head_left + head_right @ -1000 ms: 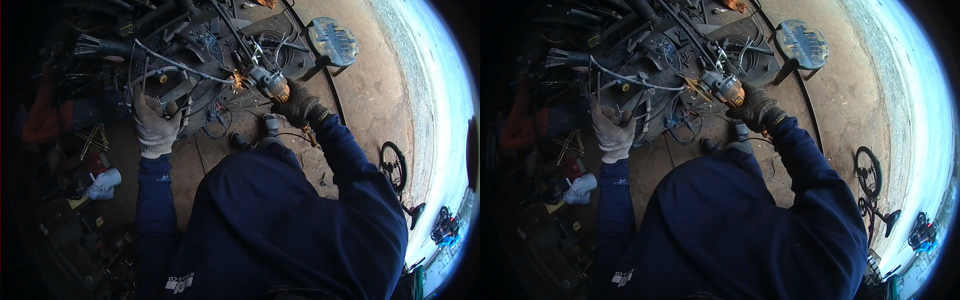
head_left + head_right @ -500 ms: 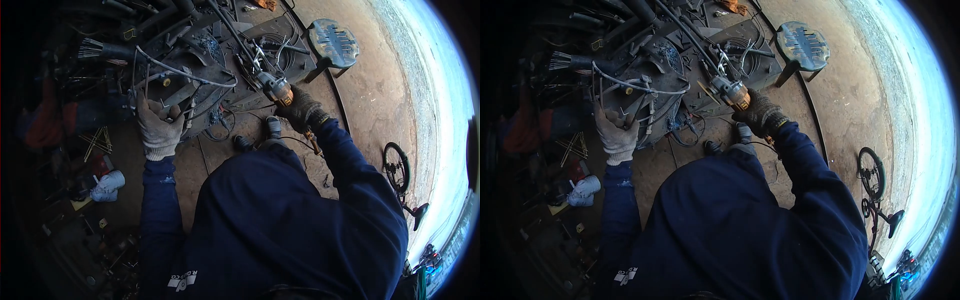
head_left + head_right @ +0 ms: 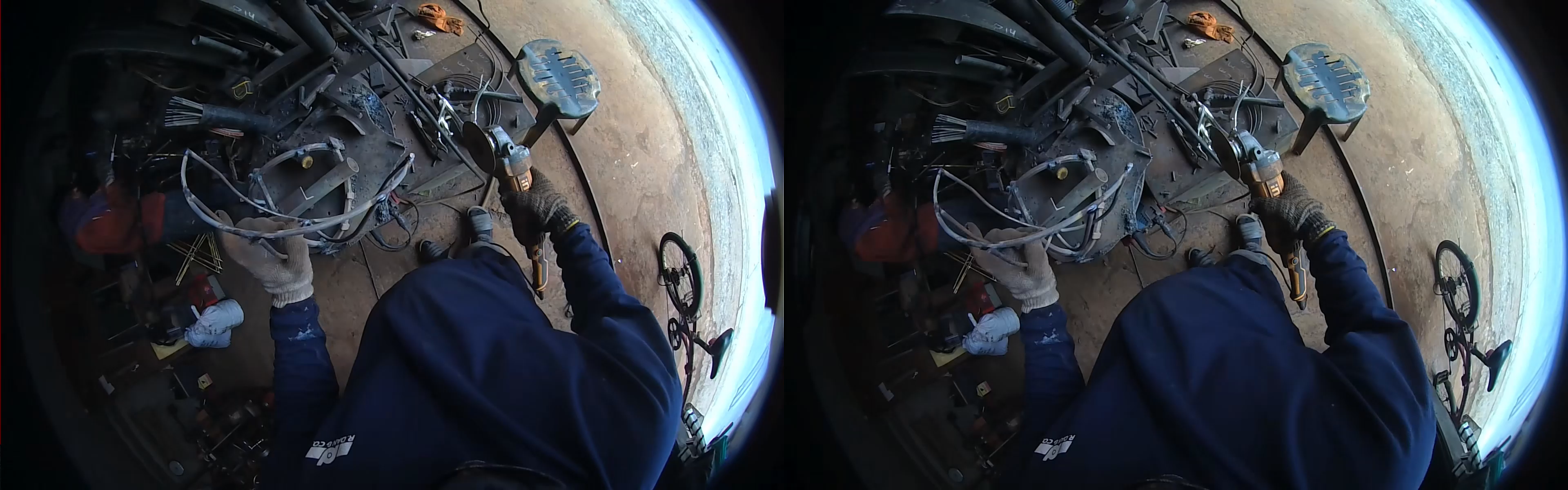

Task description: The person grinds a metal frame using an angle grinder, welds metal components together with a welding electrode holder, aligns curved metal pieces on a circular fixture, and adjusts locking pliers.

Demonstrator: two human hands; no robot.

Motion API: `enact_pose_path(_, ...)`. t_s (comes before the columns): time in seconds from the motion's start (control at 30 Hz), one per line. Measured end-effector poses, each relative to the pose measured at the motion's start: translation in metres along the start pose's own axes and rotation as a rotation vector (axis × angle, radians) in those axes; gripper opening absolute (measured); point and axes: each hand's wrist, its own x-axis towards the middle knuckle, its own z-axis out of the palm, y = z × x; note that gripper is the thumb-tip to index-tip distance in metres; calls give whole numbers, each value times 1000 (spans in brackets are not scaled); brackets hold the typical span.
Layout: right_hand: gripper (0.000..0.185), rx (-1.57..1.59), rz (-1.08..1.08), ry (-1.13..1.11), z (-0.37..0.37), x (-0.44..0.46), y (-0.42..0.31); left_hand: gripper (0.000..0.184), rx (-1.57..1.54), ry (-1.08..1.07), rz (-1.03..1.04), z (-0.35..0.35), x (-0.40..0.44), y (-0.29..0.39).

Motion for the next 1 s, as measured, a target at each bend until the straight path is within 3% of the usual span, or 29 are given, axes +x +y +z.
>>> enact_pose_path(0.03, 69, 7, -9, 1, 0, -1, 5, 107, -104, 17, -63, 0, -1, 3)
enact_pose_path(0.1, 53, 18, -142, 59, -1, 0, 10, 104, 1, -9, -17, -3, 3, 2)
enact_pose_path(0.43, 56, -70, -171, 98, 3, -9, 2, 100, -259, 132, -217, 3, 2, -3)
enact_pose_path(0.53, 58, -133, -102, 105, 4, -15, -4, 97, -277, 41, -318, -1, 4, 11)
enact_pose_path(0.63, 70, -54, -57, 12, 1, -16, -1, 89, -139, -7, -376, -10, 9, 17)
enact_pose_path(0.7, 66, -80, -75, 61, -1, -13, 7, 93, 160, 82, -164, -17, 19, 16)
enact_pose_path(0.77, 63, -54, -72, 32, 0, -13, 13, 111, 152, 109, -261, -31, 31, 34)
enact_pose_path(0.87, 59, -29, -80, 42, -1, -18, 10, 110, 499, -22, -297, -44, 44, 35)
enact_pose_path(1.0, 56, 90, -108, -3, 3, -21, 2, 105, 543, -91, -459, -41, 57, 10)
